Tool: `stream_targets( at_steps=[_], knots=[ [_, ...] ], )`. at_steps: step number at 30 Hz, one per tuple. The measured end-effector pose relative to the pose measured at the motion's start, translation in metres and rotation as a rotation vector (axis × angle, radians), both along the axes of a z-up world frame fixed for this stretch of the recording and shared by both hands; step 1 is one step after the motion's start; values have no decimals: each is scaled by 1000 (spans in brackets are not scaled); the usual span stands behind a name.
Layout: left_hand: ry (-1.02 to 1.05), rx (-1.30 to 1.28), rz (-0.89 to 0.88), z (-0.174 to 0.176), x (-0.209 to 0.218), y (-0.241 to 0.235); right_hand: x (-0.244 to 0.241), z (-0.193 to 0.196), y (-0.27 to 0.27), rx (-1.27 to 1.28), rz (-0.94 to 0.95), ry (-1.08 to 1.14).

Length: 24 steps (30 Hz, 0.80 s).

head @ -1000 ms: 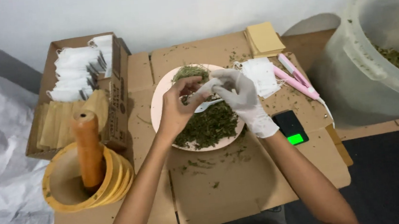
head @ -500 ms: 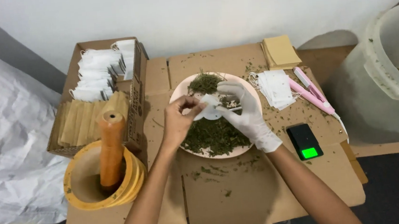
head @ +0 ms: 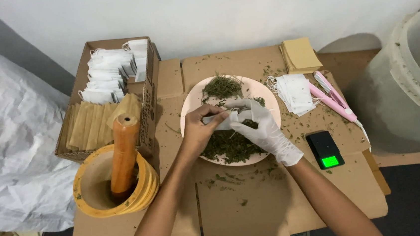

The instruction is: Filling small tea bags with dried tea leaves using a spoon and weighing them on a digital scale for consistency.

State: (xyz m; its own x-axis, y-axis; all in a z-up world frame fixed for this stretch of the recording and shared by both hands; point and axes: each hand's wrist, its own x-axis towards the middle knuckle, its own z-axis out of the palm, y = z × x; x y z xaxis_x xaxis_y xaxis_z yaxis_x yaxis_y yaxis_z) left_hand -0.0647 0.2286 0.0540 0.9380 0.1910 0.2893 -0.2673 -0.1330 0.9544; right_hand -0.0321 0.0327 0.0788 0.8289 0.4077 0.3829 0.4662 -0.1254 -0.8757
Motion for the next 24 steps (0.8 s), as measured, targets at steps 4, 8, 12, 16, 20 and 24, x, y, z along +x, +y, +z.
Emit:
stream_targets(
  at_steps=[4, 8, 12, 16, 20, 24],
  knots=[
    [-37, 18, -29, 8, -1, 3, -5, 9, -1, 75, 11, 12],
    [-28, 49, -16, 1, 0, 4, -5, 7, -2, 131, 30, 20],
    [-98, 178, -6, 17, -6, 5, -1, -1, -2, 114, 2, 1],
    [-335, 543, -7, 10, -10, 12, -2, -3, 0, 81, -86, -126],
    [-473, 910, 94, 5, -7, 3, -6, -8, 5, 134, -160, -102],
    [-506, 955, 118, 1, -8, 4, -9, -12, 9, 111, -202, -105]
  ],
)
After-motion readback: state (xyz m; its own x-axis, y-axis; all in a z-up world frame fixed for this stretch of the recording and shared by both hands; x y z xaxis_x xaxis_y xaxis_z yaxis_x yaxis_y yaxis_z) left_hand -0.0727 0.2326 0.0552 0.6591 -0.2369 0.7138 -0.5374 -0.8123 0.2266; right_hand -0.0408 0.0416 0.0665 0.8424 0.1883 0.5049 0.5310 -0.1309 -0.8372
